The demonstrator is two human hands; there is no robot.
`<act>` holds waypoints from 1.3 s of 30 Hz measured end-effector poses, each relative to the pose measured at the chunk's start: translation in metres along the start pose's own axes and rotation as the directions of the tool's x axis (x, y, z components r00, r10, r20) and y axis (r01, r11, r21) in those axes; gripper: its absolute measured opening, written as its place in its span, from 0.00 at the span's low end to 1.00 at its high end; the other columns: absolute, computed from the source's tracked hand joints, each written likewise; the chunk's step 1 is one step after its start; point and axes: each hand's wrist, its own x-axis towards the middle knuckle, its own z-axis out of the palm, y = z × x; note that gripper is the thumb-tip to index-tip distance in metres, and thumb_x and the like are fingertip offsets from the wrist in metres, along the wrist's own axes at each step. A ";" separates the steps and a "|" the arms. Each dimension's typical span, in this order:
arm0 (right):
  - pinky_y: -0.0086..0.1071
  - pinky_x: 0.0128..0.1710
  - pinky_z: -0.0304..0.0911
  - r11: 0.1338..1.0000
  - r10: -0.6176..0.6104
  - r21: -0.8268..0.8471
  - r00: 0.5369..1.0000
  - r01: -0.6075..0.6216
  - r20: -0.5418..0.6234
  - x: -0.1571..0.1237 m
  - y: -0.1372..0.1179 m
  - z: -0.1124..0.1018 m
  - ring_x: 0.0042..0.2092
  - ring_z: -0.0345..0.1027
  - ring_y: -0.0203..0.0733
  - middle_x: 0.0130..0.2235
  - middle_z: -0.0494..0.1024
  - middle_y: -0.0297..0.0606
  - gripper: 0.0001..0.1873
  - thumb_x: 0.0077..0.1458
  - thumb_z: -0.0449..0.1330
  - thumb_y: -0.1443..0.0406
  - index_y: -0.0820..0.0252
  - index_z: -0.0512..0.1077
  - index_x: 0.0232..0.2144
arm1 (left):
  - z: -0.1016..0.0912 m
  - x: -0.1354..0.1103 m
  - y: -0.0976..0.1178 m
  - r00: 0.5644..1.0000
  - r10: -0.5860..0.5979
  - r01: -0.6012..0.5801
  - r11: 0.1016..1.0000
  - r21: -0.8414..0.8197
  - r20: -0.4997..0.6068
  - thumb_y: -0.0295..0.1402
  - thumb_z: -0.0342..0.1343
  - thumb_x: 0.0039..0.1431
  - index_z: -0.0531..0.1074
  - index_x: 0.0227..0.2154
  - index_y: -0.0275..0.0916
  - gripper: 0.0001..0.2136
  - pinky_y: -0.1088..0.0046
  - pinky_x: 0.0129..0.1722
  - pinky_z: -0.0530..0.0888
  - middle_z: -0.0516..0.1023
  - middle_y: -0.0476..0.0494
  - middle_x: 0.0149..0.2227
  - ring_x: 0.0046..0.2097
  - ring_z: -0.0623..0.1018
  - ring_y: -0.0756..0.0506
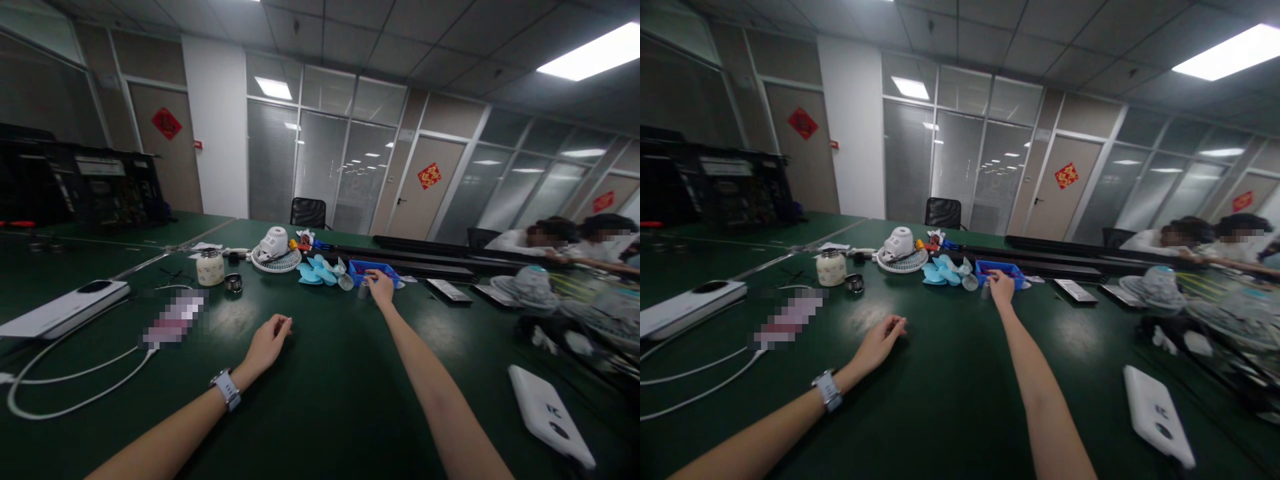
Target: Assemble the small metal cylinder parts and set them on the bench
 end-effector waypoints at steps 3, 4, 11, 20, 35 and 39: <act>0.30 0.41 0.63 1.000 0.013 0.015 1.000 -0.013 -0.015 0.001 0.000 0.001 0.38 0.74 0.41 0.32 0.81 0.33 0.10 0.53 0.59 0.66 0.54 0.76 0.38 | 0.000 0.000 0.000 1.000 -0.003 0.003 1.000 -0.005 0.014 0.50 0.43 0.60 0.69 0.40 0.39 0.21 0.66 0.40 0.70 0.79 0.42 0.36 0.39 0.77 0.42; 0.30 0.40 0.63 1.000 0.026 0.003 1.000 -0.026 -0.004 0.000 0.000 0.001 0.37 0.74 0.41 0.32 0.81 0.33 0.09 0.53 0.59 0.65 0.54 0.77 0.37 | 0.000 -0.001 0.000 1.000 -0.005 0.005 1.000 -0.004 0.018 0.50 0.43 0.60 0.69 0.40 0.39 0.21 0.66 0.40 0.70 0.79 0.42 0.36 0.39 0.77 0.42; 0.31 0.40 0.63 0.994 0.095 -0.053 0.995 -0.094 0.023 -0.005 0.001 0.001 0.37 0.74 0.42 0.31 0.81 0.33 0.07 0.52 0.61 0.64 0.53 0.77 0.35 | 0.000 0.000 -0.001 1.000 0.006 -0.006 1.000 0.009 0.022 0.50 0.43 0.60 0.70 0.40 0.39 0.20 0.66 0.40 0.69 0.79 0.42 0.36 0.40 0.77 0.42; 0.31 0.42 0.63 0.998 0.047 -0.040 0.999 -0.047 0.016 -0.003 -0.004 0.002 0.39 0.74 0.42 0.33 0.81 0.34 0.08 0.54 0.59 0.64 0.54 0.77 0.37 | 0.000 0.001 0.000 1.000 0.017 -0.017 1.000 0.016 0.008 0.49 0.43 0.60 0.70 0.39 0.39 0.20 0.66 0.39 0.69 0.79 0.43 0.35 0.38 0.77 0.42; 0.32 0.42 0.61 0.977 0.046 -0.214 0.994 -0.025 0.096 -0.005 -0.008 0.002 0.39 0.73 0.43 0.36 0.81 0.37 0.09 0.55 0.58 0.64 0.53 0.78 0.36 | 0.002 0.001 -0.004 1.000 0.027 -0.027 0.999 0.029 0.014 0.49 0.44 0.60 0.70 0.39 0.39 0.20 0.67 0.39 0.69 0.79 0.43 0.35 0.39 0.77 0.42; 0.38 0.50 0.56 0.965 -0.057 -0.254 0.996 0.073 0.068 -0.014 -0.004 0.000 0.44 0.71 0.46 0.41 0.80 0.43 0.16 0.58 0.54 0.61 0.55 0.75 0.47 | -0.001 0.000 0.000 0.999 0.016 -0.017 0.999 0.040 0.038 0.50 0.43 0.60 0.70 0.39 0.39 0.20 0.66 0.39 0.69 0.79 0.43 0.36 0.39 0.77 0.42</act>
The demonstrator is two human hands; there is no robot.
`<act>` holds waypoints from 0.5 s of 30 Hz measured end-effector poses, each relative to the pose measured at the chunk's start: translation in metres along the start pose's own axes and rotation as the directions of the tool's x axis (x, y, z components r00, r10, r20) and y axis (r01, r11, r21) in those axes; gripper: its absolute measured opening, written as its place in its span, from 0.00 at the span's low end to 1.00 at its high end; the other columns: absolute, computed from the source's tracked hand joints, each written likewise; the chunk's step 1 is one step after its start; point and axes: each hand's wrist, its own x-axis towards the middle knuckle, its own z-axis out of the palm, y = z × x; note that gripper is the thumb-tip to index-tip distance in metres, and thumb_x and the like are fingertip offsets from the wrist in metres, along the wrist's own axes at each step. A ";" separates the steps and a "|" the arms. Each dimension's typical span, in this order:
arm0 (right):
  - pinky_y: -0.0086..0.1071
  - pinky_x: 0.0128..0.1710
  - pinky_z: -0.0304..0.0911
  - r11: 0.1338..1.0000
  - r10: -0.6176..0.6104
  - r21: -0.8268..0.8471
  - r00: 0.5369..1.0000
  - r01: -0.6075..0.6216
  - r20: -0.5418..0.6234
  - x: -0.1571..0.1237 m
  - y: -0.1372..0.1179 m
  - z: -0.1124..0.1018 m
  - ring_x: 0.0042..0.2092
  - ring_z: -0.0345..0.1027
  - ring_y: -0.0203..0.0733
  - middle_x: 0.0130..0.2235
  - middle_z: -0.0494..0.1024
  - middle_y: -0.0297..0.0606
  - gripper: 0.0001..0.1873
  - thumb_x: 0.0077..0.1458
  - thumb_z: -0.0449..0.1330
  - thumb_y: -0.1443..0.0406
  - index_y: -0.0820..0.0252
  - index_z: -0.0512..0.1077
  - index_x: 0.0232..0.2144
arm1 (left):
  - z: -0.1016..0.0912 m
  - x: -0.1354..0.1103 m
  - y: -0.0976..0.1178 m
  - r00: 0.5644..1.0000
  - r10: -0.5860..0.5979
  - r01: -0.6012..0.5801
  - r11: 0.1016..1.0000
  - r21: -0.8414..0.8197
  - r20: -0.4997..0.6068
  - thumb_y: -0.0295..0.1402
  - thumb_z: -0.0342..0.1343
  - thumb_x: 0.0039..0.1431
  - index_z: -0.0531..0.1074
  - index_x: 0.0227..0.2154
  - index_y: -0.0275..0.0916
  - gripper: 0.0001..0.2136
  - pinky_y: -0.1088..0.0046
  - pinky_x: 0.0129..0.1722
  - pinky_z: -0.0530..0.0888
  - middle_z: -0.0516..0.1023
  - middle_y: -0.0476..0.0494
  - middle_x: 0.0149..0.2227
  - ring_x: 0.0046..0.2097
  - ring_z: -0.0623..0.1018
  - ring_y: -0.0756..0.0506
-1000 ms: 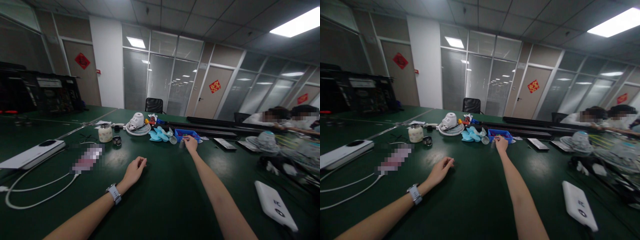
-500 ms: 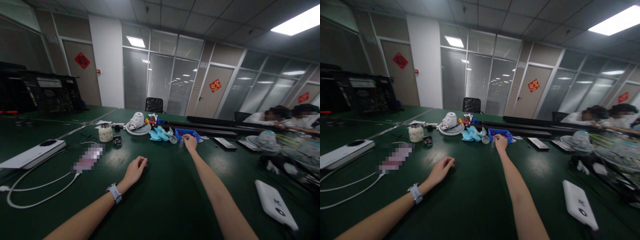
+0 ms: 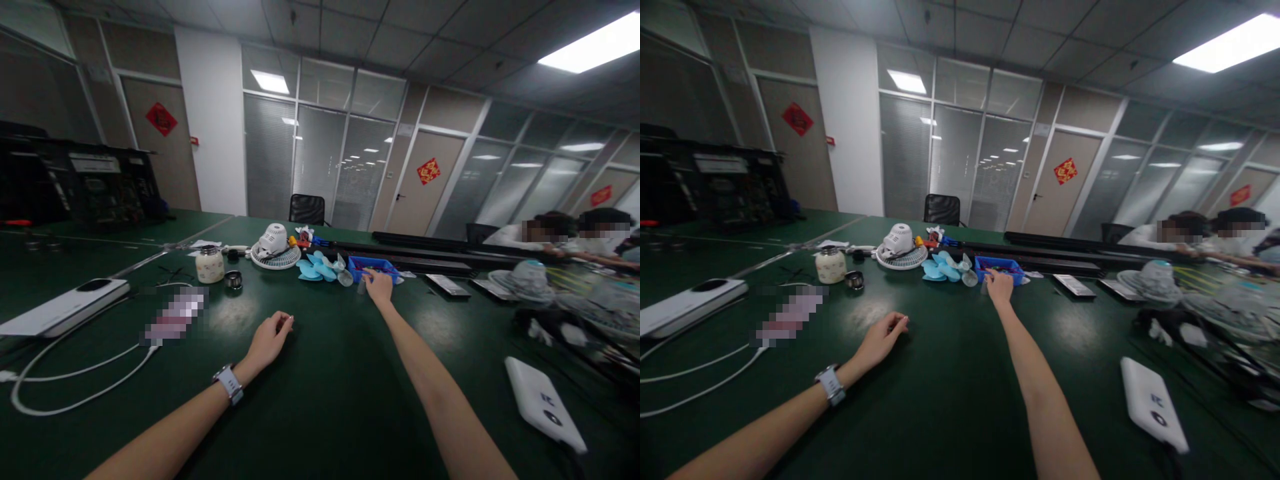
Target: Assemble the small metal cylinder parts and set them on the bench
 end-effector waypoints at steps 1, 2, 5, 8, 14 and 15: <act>0.40 0.53 0.54 1.000 -0.011 -0.007 0.999 0.011 -0.049 -0.004 0.004 0.001 0.48 0.69 0.47 0.45 0.78 0.44 0.19 0.59 0.54 0.59 0.55 0.72 0.50 | 0.000 0.000 0.001 1.000 -0.003 0.003 1.000 0.003 0.003 0.50 0.43 0.60 0.70 0.39 0.39 0.20 0.66 0.39 0.69 0.79 0.42 0.36 0.39 0.77 0.42; 0.42 0.54 0.52 1.000 -0.004 -0.009 0.995 0.003 -0.102 -0.010 0.008 0.002 0.51 0.67 0.48 0.49 0.76 0.46 0.22 0.59 0.54 0.58 0.56 0.69 0.53 | -0.001 0.000 0.002 1.000 -0.004 0.004 1.000 0.005 0.002 0.50 0.43 0.60 0.70 0.39 0.39 0.20 0.66 0.39 0.69 0.79 0.42 0.36 0.39 0.77 0.42; 0.43 0.55 0.52 0.993 0.117 0.025 0.983 -0.115 -0.141 -0.027 0.026 0.006 0.56 0.63 0.52 0.56 0.69 0.51 0.34 0.53 0.58 0.51 0.62 0.62 0.58 | 0.000 0.000 0.002 1.000 0.005 -0.005 1.000 0.001 -0.005 0.50 0.44 0.59 0.70 0.38 0.39 0.20 0.65 0.39 0.69 0.79 0.42 0.35 0.39 0.77 0.41; 0.42 0.51 0.59 0.957 0.270 0.101 0.962 -0.271 0.024 -0.037 0.042 0.012 0.51 0.68 0.53 0.50 0.74 0.52 0.38 0.49 0.59 0.47 0.63 0.64 0.56 | 0.001 0.000 0.000 1.000 0.019 -0.019 1.000 -0.003 -0.002 0.50 0.45 0.59 0.70 0.38 0.39 0.19 0.65 0.40 0.69 0.79 0.43 0.35 0.39 0.77 0.41; 0.36 0.43 0.66 0.878 0.373 0.280 0.922 -0.388 0.107 -0.037 0.056 0.010 0.43 0.74 0.49 0.41 0.80 0.46 0.24 0.47 0.62 0.50 0.61 0.75 0.42 | 0.003 0.002 -0.004 0.999 0.035 -0.035 0.999 0.015 0.003 0.47 0.45 0.60 0.70 0.38 0.39 0.17 0.65 0.41 0.69 0.78 0.42 0.36 0.40 0.76 0.42; 0.35 0.41 0.67 0.870 0.376 0.295 0.919 -0.395 0.119 -0.037 0.056 0.008 0.42 0.75 0.49 0.39 0.80 0.45 0.22 0.46 0.62 0.51 0.60 0.76 0.38 | 0.003 0.002 -0.006 0.999 0.042 -0.043 0.999 0.014 0.000 0.46 0.45 0.59 0.70 0.38 0.39 0.17 0.65 0.41 0.70 0.78 0.42 0.36 0.40 0.76 0.42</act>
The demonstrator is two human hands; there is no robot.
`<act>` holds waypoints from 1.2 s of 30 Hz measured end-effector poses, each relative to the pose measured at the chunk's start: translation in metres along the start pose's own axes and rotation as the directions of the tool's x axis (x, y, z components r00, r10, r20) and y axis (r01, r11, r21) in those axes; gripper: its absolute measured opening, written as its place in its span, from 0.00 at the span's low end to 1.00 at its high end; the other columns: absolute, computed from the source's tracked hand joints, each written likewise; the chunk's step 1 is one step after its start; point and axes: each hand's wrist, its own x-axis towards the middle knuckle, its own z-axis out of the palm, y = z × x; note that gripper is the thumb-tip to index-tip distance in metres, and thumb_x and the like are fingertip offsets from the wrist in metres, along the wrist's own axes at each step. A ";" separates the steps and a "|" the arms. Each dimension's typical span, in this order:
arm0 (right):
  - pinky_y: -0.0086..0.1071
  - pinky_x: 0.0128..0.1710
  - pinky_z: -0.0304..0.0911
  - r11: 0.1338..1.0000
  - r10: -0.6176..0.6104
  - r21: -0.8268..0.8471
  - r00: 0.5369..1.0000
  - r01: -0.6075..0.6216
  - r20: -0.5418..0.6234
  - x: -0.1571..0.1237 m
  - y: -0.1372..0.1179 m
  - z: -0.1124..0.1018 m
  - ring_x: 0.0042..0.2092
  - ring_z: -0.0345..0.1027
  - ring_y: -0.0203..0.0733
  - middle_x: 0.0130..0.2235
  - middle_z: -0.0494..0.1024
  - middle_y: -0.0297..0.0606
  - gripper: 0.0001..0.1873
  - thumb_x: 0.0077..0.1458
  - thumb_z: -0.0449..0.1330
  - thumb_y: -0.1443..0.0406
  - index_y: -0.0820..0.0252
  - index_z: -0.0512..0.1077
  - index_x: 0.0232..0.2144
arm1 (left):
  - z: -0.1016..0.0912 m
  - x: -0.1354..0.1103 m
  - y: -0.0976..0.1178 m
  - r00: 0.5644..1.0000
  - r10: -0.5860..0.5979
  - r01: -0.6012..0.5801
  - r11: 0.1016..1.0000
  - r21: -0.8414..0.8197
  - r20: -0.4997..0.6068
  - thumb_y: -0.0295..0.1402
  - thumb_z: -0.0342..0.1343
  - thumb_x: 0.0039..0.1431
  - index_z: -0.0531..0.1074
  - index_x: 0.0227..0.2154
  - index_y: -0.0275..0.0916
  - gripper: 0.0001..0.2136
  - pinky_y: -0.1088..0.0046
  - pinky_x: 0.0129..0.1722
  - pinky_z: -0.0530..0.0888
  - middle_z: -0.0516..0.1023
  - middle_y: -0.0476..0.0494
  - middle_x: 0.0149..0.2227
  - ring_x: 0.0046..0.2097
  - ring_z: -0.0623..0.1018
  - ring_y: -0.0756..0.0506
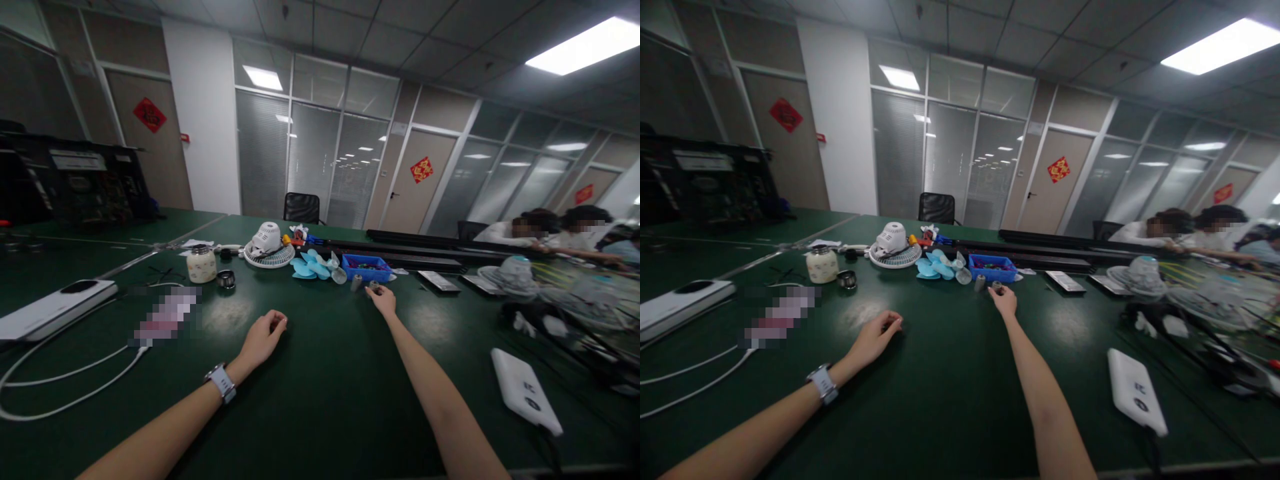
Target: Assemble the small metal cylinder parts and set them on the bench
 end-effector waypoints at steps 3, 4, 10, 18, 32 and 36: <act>0.35 0.40 0.68 0.997 -0.036 0.069 0.998 0.032 0.054 -0.011 -0.005 -0.006 0.40 0.75 0.48 0.36 0.81 0.42 0.19 0.43 0.64 0.51 0.59 0.77 0.32 | 0.002 0.001 -0.004 1.000 0.027 -0.027 1.000 -0.001 -0.012 0.44 0.47 0.58 0.70 0.38 0.39 0.15 0.65 0.41 0.70 0.78 0.42 0.36 0.40 0.77 0.42; 0.36 0.41 0.69 0.992 -0.059 0.112 0.995 0.050 0.081 -0.020 -0.009 -0.007 0.41 0.75 0.48 0.36 0.81 0.41 0.19 0.43 0.64 0.52 0.59 0.77 0.33 | 0.002 0.001 -0.004 0.999 0.033 -0.033 0.999 -0.001 -0.015 0.44 0.48 0.58 0.70 0.38 0.39 0.15 0.65 0.41 0.70 0.78 0.42 0.36 0.40 0.77 0.42; 0.42 0.50 0.66 0.925 -0.268 0.352 0.899 0.141 0.346 -0.114 -0.063 -0.018 0.47 0.73 0.48 0.44 0.79 0.42 0.21 0.48 0.64 0.54 0.59 0.75 0.42 | 0.003 -0.005 0.006 0.992 0.123 -0.123 0.992 0.002 0.015 0.46 0.48 0.60 0.71 0.42 0.40 0.17 0.65 0.40 0.71 0.77 0.42 0.39 0.40 0.76 0.43; 0.39 0.46 0.64 0.814 -0.580 0.356 0.636 0.458 0.509 -0.203 -0.124 -0.024 0.43 0.70 0.44 0.40 0.78 0.38 0.17 0.53 0.62 0.54 0.58 0.74 0.41 | 0.010 -0.024 0.033 0.942 0.334 -0.335 0.942 0.003 0.040 0.44 0.50 0.61 0.75 0.47 0.45 0.17 0.63 0.50 0.68 0.77 0.43 0.47 0.50 0.71 0.42; 0.37 0.45 0.63 0.857 -0.516 0.327 0.646 0.399 0.562 -0.203 -0.124 -0.029 0.41 0.70 0.44 0.39 0.77 0.38 0.16 0.54 0.61 0.55 0.57 0.73 0.40 | 0.001 -0.010 0.037 0.939 0.341 -0.340 0.940 0.020 -0.052 0.45 0.51 0.60 0.79 0.39 0.43 0.15 0.63 0.48 0.68 0.80 0.43 0.41 0.46 0.73 0.42; 0.39 0.50 0.62 0.866 -0.472 0.451 0.650 0.216 0.595 -0.191 -0.112 -0.037 0.46 0.70 0.44 0.44 0.77 0.37 0.18 0.53 0.62 0.56 0.57 0.73 0.45 | -0.007 -0.004 0.014 0.945 0.291 -0.308 0.945 0.111 0.150 0.45 0.54 0.58 0.80 0.38 0.45 0.14 0.65 0.43 0.67 0.80 0.45 0.36 0.41 0.73 0.43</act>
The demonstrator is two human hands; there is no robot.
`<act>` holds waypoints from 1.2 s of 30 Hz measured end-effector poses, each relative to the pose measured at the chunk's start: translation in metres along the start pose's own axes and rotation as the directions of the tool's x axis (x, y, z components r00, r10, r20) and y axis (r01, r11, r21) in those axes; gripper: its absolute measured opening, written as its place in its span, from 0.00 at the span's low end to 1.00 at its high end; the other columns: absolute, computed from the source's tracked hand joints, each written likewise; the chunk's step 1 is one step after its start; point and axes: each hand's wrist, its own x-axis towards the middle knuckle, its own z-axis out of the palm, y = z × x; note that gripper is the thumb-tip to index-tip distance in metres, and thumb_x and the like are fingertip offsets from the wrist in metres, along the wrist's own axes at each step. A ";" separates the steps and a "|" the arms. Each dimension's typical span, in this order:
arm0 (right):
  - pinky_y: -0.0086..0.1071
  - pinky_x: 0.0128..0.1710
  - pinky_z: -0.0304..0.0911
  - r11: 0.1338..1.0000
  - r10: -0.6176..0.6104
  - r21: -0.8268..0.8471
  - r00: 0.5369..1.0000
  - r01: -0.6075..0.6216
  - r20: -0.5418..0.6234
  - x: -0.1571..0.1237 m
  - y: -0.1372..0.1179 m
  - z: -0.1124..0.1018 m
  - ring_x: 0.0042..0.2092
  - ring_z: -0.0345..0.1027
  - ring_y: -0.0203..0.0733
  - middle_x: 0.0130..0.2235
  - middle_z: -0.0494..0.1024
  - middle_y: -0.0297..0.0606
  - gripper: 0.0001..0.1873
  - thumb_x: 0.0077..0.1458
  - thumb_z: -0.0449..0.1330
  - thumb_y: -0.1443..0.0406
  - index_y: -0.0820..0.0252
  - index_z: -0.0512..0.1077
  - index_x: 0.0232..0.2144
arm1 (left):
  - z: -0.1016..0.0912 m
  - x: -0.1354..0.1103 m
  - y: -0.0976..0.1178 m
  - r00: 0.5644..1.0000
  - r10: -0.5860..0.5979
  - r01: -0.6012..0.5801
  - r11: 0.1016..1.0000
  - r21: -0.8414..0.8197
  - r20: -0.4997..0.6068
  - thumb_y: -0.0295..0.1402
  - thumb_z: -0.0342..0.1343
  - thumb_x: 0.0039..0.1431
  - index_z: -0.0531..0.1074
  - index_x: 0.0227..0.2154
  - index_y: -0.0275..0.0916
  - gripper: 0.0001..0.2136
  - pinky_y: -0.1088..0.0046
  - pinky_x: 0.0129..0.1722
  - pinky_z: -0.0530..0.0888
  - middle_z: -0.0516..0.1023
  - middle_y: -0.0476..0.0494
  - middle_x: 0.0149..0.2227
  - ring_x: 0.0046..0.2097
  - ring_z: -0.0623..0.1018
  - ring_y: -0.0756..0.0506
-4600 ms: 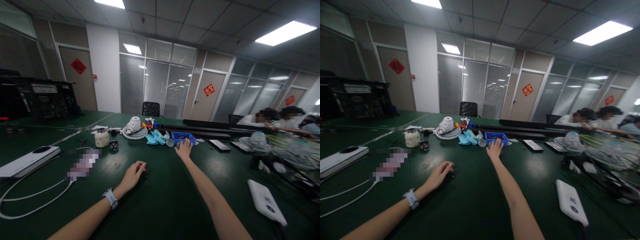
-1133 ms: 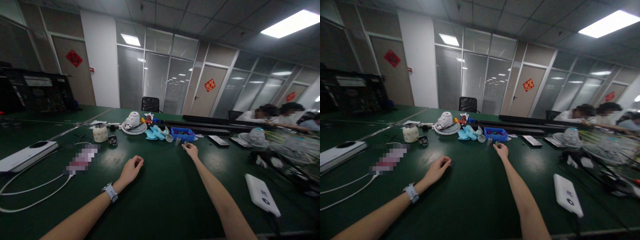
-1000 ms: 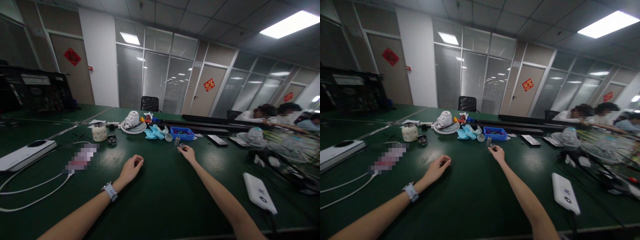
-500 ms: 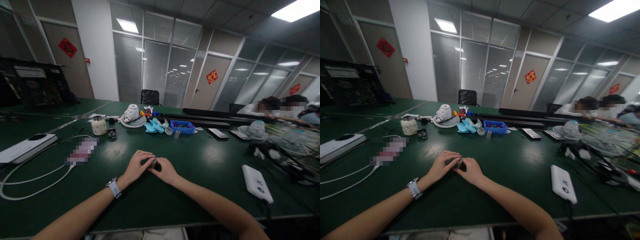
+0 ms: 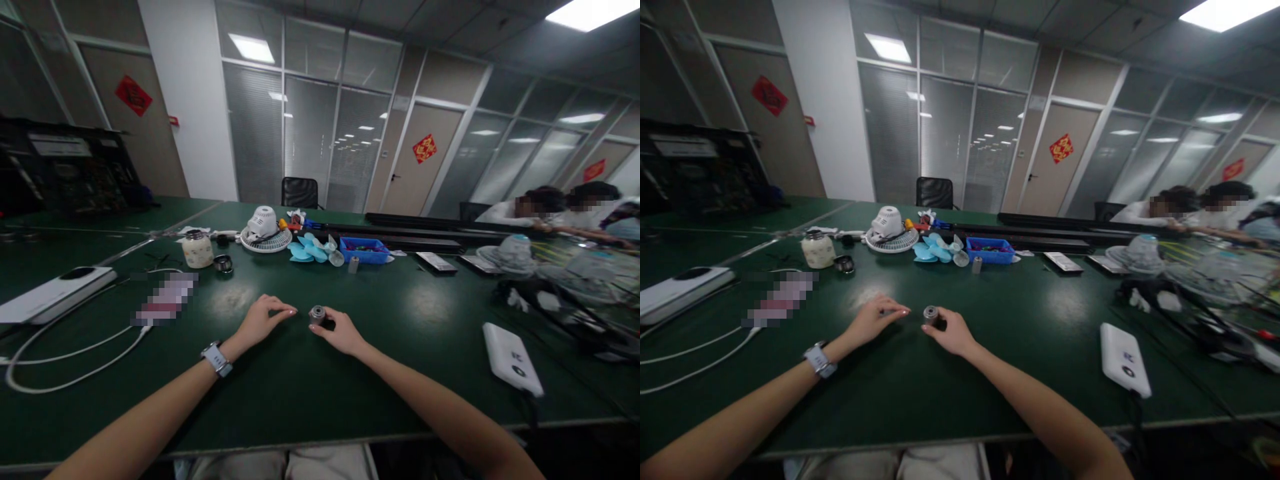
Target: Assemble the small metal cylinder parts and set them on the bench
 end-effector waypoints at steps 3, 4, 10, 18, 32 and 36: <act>0.41 0.53 0.61 0.998 0.049 0.049 0.999 -0.049 -0.004 0.000 0.006 -0.011 0.48 0.70 0.44 0.46 0.77 0.36 0.20 0.51 0.63 0.57 0.57 0.73 0.46 | 0.000 0.000 -0.010 0.986 -0.006 0.004 1.000 0.014 0.169 0.44 0.55 0.57 0.80 0.37 0.46 0.13 0.69 0.41 0.67 0.80 0.47 0.35 0.39 0.73 0.44; 0.42 0.53 0.61 0.997 0.058 0.046 0.998 -0.058 -0.007 0.000 0.007 -0.013 0.48 0.70 0.44 0.46 0.77 0.36 0.20 0.51 0.63 0.57 0.57 0.73 0.46 | 0.001 0.000 -0.011 0.981 -0.003 0.000 1.000 0.013 0.195 0.44 0.56 0.57 0.80 0.37 0.47 0.12 0.69 0.41 0.67 0.80 0.47 0.35 0.39 0.73 0.44; 0.41 0.52 0.62 0.997 0.004 -0.078 1.000 -0.004 -0.001 0.000 0.008 -0.020 0.49 0.69 0.46 0.47 0.77 0.39 0.23 0.51 0.63 0.53 0.57 0.74 0.46 | 0.006 0.001 -0.010 0.983 -0.048 0.045 0.999 0.018 0.176 0.46 0.54 0.57 0.79 0.40 0.45 0.16 0.70 0.40 0.68 0.80 0.45 0.38 0.40 0.74 0.43; 0.36 0.50 0.63 0.945 0.100 -0.280 0.965 -0.168 -0.242 0.048 0.094 -0.093 0.48 0.71 0.45 0.46 0.77 0.40 0.22 0.51 0.62 0.53 0.58 0.73 0.46 | 0.007 0.000 -0.011 0.987 -0.137 0.140 0.990 -0.030 0.089 0.46 0.44 0.63 0.77 0.44 0.41 0.20 0.67 0.45 0.68 0.79 0.43 0.45 0.45 0.74 0.42; 0.51 0.60 0.45 0.767 -0.240 -0.565 0.680 -0.304 -0.693 0.064 0.077 -0.072 0.62 0.50 0.54 0.61 0.59 0.51 0.33 0.55 0.56 0.54 0.61 0.60 0.60 | 0.008 0.001 -0.012 0.981 -0.192 0.190 0.977 -0.097 -0.016 0.40 0.39 0.63 0.72 0.43 0.39 0.18 0.69 0.37 0.68 0.76 0.46 0.31 0.36 0.75 0.45; 0.53 0.63 0.34 0.789 -0.249 -0.608 0.950 0.086 -0.189 0.037 0.020 -0.009 0.66 0.39 0.52 0.66 0.50 0.32 0.22 0.52 0.58 0.45 0.42 0.75 0.46 | 0.010 0.002 -0.015 0.978 -0.206 0.201 0.973 -0.117 -0.034 0.34 0.40 0.59 0.71 0.35 0.39 0.14 0.70 0.36 0.67 0.74 0.48 0.28 0.33 0.74 0.46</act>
